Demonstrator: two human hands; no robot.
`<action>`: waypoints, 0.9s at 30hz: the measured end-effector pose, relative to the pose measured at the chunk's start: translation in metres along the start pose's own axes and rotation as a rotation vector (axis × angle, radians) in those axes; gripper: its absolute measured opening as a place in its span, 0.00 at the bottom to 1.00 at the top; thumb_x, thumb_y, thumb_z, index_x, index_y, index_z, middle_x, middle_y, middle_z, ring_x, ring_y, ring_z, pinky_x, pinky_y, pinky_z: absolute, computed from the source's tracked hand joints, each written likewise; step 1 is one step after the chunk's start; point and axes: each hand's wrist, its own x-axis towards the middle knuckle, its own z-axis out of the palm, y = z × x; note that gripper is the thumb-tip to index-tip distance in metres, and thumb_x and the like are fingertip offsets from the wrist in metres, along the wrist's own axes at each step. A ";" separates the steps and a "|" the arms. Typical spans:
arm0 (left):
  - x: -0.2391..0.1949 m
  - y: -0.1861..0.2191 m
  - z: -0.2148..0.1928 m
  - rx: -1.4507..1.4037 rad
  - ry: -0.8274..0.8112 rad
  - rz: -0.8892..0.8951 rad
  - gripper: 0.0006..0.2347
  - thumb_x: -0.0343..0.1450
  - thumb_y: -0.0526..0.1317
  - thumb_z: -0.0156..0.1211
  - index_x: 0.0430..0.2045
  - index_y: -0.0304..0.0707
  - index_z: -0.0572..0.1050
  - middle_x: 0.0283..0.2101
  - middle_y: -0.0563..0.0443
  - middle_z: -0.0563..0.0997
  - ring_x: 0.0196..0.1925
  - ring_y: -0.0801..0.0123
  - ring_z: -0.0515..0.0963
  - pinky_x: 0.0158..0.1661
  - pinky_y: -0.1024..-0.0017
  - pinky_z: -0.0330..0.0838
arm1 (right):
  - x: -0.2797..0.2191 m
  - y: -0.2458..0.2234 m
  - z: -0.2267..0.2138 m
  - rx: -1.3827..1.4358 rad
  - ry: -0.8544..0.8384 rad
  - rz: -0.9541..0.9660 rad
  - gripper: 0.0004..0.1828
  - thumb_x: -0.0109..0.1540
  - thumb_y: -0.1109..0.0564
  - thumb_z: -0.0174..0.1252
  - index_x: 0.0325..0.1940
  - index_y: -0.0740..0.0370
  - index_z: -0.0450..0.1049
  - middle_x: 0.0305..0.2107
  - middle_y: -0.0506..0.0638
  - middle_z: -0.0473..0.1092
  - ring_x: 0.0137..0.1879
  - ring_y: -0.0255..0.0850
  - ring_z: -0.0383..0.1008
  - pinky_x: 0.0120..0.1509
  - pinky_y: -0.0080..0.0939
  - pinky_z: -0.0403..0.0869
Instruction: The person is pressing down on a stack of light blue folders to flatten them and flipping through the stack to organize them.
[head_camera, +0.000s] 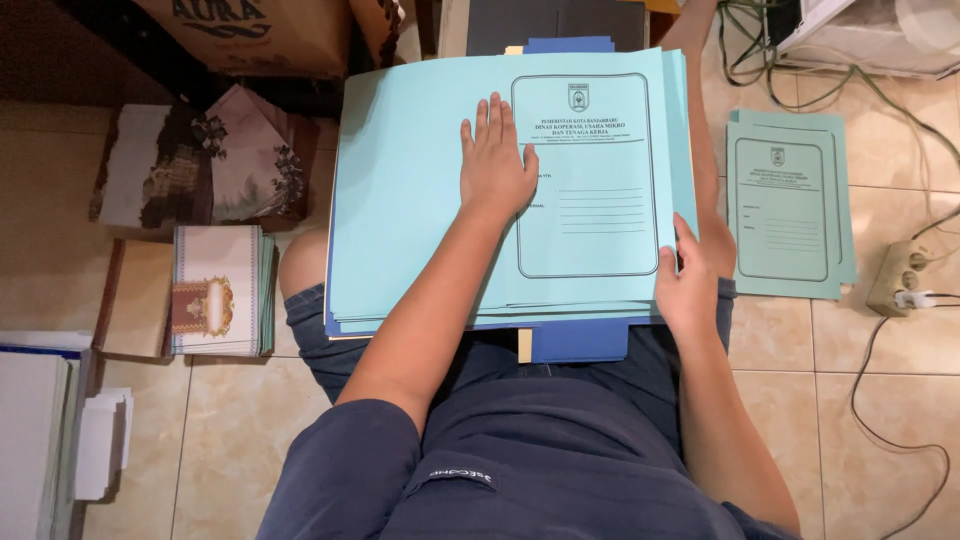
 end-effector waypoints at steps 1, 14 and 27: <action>0.000 0.000 0.001 0.011 -0.007 0.000 0.31 0.75 0.47 0.43 0.70 0.21 0.52 0.77 0.34 0.49 0.79 0.52 0.41 0.73 0.51 0.33 | 0.000 0.001 0.001 -0.083 0.016 -0.044 0.26 0.67 0.68 0.51 0.71 0.69 0.66 0.42 0.63 0.75 0.40 0.47 0.74 0.44 0.41 0.72; -0.001 0.003 -0.001 0.071 -0.034 -0.005 0.32 0.75 0.48 0.41 0.69 0.19 0.52 0.77 0.31 0.48 0.79 0.51 0.40 0.73 0.49 0.32 | 0.000 -0.021 -0.001 -0.095 -0.090 -0.025 0.30 0.67 0.61 0.50 0.72 0.77 0.57 0.65 0.71 0.63 0.70 0.61 0.64 0.69 0.51 0.65; -0.002 0.002 0.002 0.068 -0.003 0.011 0.31 0.75 0.48 0.42 0.69 0.18 0.53 0.76 0.30 0.49 0.79 0.50 0.41 0.72 0.49 0.33 | 0.008 -0.018 -0.002 -0.168 -0.108 -0.133 0.26 0.64 0.64 0.51 0.67 0.78 0.65 0.69 0.71 0.58 0.72 0.64 0.61 0.69 0.52 0.65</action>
